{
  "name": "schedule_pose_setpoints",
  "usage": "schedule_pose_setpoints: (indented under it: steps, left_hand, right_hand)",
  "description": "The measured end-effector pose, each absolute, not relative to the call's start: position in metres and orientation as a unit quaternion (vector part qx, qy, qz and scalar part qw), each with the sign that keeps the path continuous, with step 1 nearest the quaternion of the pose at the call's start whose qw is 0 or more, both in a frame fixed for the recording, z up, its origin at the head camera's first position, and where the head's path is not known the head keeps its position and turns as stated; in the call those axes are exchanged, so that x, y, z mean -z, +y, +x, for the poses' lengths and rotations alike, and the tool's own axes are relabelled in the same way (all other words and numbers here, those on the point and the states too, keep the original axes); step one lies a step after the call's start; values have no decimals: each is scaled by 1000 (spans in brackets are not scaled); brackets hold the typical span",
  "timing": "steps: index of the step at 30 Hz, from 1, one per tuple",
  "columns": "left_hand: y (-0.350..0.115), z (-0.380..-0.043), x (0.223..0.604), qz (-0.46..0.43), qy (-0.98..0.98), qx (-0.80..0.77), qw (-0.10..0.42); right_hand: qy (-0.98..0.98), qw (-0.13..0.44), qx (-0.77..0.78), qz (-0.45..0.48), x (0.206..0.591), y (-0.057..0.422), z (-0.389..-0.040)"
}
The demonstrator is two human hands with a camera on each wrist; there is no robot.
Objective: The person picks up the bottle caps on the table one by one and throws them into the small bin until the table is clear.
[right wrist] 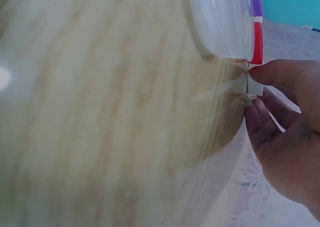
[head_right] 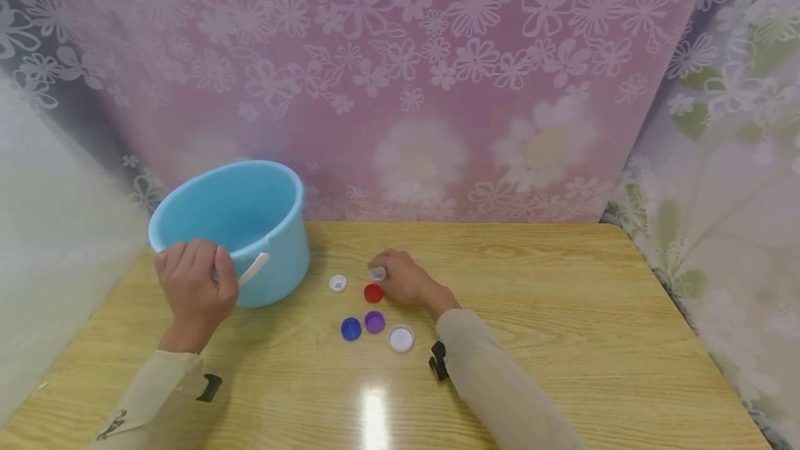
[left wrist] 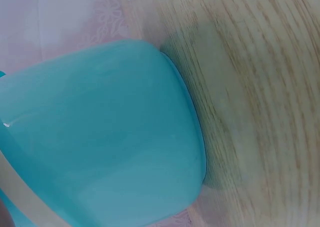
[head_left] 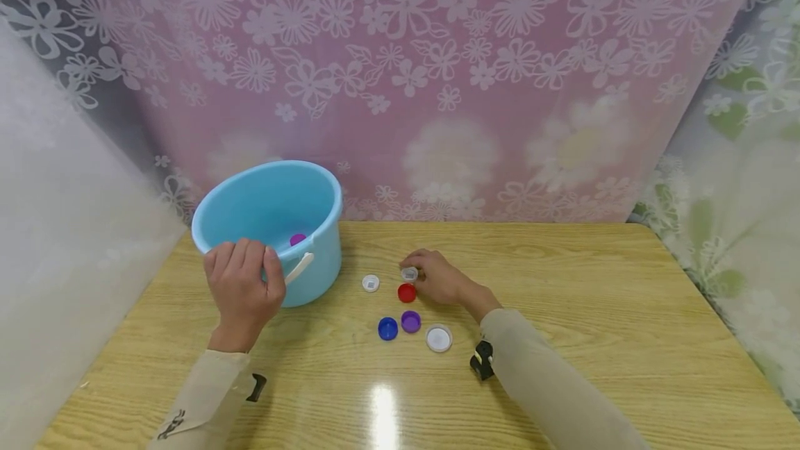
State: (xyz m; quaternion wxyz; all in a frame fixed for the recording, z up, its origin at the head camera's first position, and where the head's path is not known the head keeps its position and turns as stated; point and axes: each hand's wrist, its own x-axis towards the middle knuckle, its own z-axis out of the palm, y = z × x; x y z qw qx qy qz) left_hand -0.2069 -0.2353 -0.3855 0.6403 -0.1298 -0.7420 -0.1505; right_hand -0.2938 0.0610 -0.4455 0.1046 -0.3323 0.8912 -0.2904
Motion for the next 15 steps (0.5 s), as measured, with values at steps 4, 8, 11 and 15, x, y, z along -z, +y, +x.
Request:
schedule_pose_setpoints:
  steps: [4,8,11,15]
  left_hand:
    - [-235,-207,385,-130,-742,151,641]
    - [-235,-207,385,-129,-741,151,641]
    - [-235,-207,386,-129,-741,152,642]
    - [-235,-207,386,-130,-741,153,640]
  right_hand:
    - [893,104,299,-320,447,60,-295]
    - [894,112,308,-305,447,60,-296]
    - [894,117,314,-295,447,61,-295]
    - [893,119,323,-288,447,62,-295]
